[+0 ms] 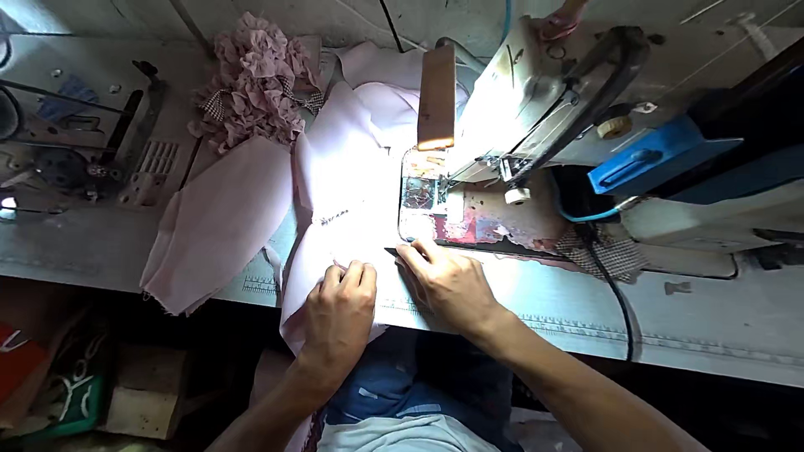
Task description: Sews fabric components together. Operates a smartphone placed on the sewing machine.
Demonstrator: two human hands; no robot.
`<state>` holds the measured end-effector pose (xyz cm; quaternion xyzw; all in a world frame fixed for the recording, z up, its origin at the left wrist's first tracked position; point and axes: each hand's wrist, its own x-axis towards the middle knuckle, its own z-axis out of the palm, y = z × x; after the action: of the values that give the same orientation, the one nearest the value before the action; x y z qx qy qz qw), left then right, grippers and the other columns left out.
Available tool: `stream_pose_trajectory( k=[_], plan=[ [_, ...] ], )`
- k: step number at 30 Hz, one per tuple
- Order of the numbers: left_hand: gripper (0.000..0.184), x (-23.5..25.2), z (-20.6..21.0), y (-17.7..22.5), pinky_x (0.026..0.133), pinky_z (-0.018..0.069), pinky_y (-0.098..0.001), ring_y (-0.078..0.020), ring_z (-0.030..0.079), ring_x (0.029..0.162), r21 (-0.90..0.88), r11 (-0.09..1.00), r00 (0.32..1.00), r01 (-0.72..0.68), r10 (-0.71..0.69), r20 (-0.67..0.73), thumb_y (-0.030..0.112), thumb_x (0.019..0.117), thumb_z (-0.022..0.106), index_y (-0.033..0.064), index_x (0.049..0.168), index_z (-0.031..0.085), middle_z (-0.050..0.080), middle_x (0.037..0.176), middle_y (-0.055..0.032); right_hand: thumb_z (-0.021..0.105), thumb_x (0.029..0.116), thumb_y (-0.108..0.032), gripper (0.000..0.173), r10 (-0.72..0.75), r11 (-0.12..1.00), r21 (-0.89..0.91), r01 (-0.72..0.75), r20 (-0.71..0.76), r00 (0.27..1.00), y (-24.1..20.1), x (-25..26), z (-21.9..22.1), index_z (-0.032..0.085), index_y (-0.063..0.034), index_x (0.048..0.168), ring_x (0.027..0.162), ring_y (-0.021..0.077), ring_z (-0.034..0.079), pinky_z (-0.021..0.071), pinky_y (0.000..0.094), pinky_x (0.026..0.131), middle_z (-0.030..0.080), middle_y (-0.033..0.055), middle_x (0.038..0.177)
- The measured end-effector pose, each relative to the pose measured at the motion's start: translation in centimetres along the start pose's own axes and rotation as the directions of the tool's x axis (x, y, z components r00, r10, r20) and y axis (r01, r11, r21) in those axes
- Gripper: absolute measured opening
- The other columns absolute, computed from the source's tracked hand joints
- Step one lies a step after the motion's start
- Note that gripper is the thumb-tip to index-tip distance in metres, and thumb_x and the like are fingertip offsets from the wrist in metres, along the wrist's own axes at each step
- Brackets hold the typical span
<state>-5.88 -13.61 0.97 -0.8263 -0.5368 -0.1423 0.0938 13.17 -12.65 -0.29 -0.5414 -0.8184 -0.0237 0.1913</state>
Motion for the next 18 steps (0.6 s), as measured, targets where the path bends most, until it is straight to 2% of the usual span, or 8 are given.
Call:
stream_pose_trajectory(
  k=[3, 6, 9, 11, 12, 13, 15, 18],
  plan=[
    [0.018, -0.6, -0.2, -0.3, 0.052, 0.049, -0.0338, -0.0235, 0.068, 0.076, -0.047, 0.998, 0.999, -0.042, 0.042, 0.004, 0.021, 0.0952, 0.062, 0.0153, 0.097, 0.078, 0.07, 0.084, -0.0028, 0.054, 0.1042, -0.023, 0.026, 0.038, 0.999, 0.015, -0.038, -0.012, 0.999, 0.7, -1.0, -0.4, 0.075, -0.0099, 0.113, 0.068, 0.024, 0.067, 0.0532, 0.0363, 0.052, 0.068, 0.01, 0.093],
    [0.017, -2.2, -1.6, -0.9, 0.053, 0.0508, -0.0355, -0.0218, 0.066, 0.073, -0.314, 0.92, 0.96, -0.233, 0.268, 0.074, 0.023, 0.0955, 0.06, 0.0159, 0.09, 0.075, 0.068, 0.081, -0.0015, 0.054, 0.1045, -0.03, 0.034, 0.186, 0.982, 0.01, -0.186, -0.014, 0.982, 2.9, -3.5, -2.3, 0.075, -0.008, 0.118, 0.073, 0.0266, 0.07, 0.0564, 0.0403, 0.056, 0.07, 0.014, 0.099],
    [0.014, -3.9, -4.0, -1.9, 0.055, 0.052, -0.0352, -0.0167, 0.065, 0.071, -0.762, 0.574, 0.752, -0.3, 0.634, 0.181, 0.024, 0.096, 0.063, 0.0191, 0.088, 0.073, 0.067, 0.08, 0.0021, 0.057, 0.1027, -0.03, 0.037, 0.35, 0.936, -0.025, -0.351, -0.045, 0.936, 5.4, -6.4, -3.9, 0.073, -0.0061, 0.125, 0.08, 0.0327, 0.071, 0.058, 0.047, 0.061, 0.071, 0.0189, 0.108],
    [0.015, -3.7, -4.7, -2.4, 0.066, 0.0569, -0.0403, -0.0185, 0.071, 0.081, -0.935, 0.323, 0.558, -0.148, 0.808, 0.19, 0.025, 0.0999, 0.064, 0.0174, 0.106, 0.076, 0.074, 0.095, -0.002, 0.057, 0.103, -0.031, 0.038, 0.402, 0.914, -0.035, -0.404, -0.065, 0.913, 6.2, -7.6, -4.4, 0.072, -0.0053, 0.127, 0.085, 0.0348, 0.071, 0.0576, 0.0481, 0.065, 0.07, 0.0208, 0.11],
    [0.02, -3.3, -4.7, -2.4, 0.071, 0.0586, -0.0394, -0.0167, 0.073, 0.087, -0.951, 0.279, 0.568, -0.13, 0.808, 0.159, 0.029, 0.1004, 0.065, 0.0181, 0.114, 0.075, 0.075, 0.102, -0.002, 0.056, 0.1032, -0.032, 0.039, 0.416, 0.907, -0.037, -0.419, -0.07, 0.907, 6.3, -7.8, -4.5, 0.071, -0.0053, 0.128, 0.087, 0.0354, 0.071, 0.0574, 0.0485, 0.065, 0.069, 0.0214, 0.111],
    [0.023, -2.5, -4.7, -2.3, 0.079, 0.06, -0.0361, -0.0131, 0.072, 0.095, -0.932, 0.317, 0.65, -0.175, 0.748, 0.133, 0.031, 0.1007, 0.064, 0.0192, 0.118, 0.074, 0.075, 0.11, -0.0001, 0.056, 0.1035, -0.032, 0.039, 0.425, 0.903, -0.035, -0.428, -0.073, 0.902, 6.2, -7.9, -4.5, 0.071, -0.0054, 0.128, 0.087, 0.0356, 0.071, 0.0572, 0.0487, 0.066, 0.069, 0.0218, 0.111],
    [0.03, -0.3, -3.5, -1.9, 0.088, 0.0589, -0.0351, -0.0158, 0.069, 0.11, -0.73, 0.611, 0.849, -0.306, 0.522, 0.082, 0.034, 0.1009, 0.06, 0.0185, 0.124, 0.072, 0.072, 0.123, -0.0027, 0.056, 0.1036, -0.032, 0.039, 0.435, 0.898, -0.029, -0.439, -0.082, 0.897, 5.9, -7.8, -4.3, 0.071, -0.0059, 0.129, 0.087, 0.0362, 0.07, 0.057, 0.0492, 0.066, 0.069, 0.0222, 0.112],
    [0.05, 1.2, -0.2, -1.0, 0.108, 0.0437, -0.0587, -0.035, 0.052, 0.139, -0.283, 0.935, 0.937, -0.211, 0.277, 0.214, 0.048, 0.1061, 0.042, 0.0217, 0.146, 0.059, 0.055, 0.151, -0.0106, 0.055, 0.104, -0.033, 0.039, 0.441, 0.893, -0.05, -0.447, -0.097, 0.892, 5.6, -7.6, -3.9, 0.071, -0.0091, 0.13, 0.087, 0.0352, 0.07, 0.0567, 0.048, 0.065, 0.069, 0.0199, 0.111]
  ],
)
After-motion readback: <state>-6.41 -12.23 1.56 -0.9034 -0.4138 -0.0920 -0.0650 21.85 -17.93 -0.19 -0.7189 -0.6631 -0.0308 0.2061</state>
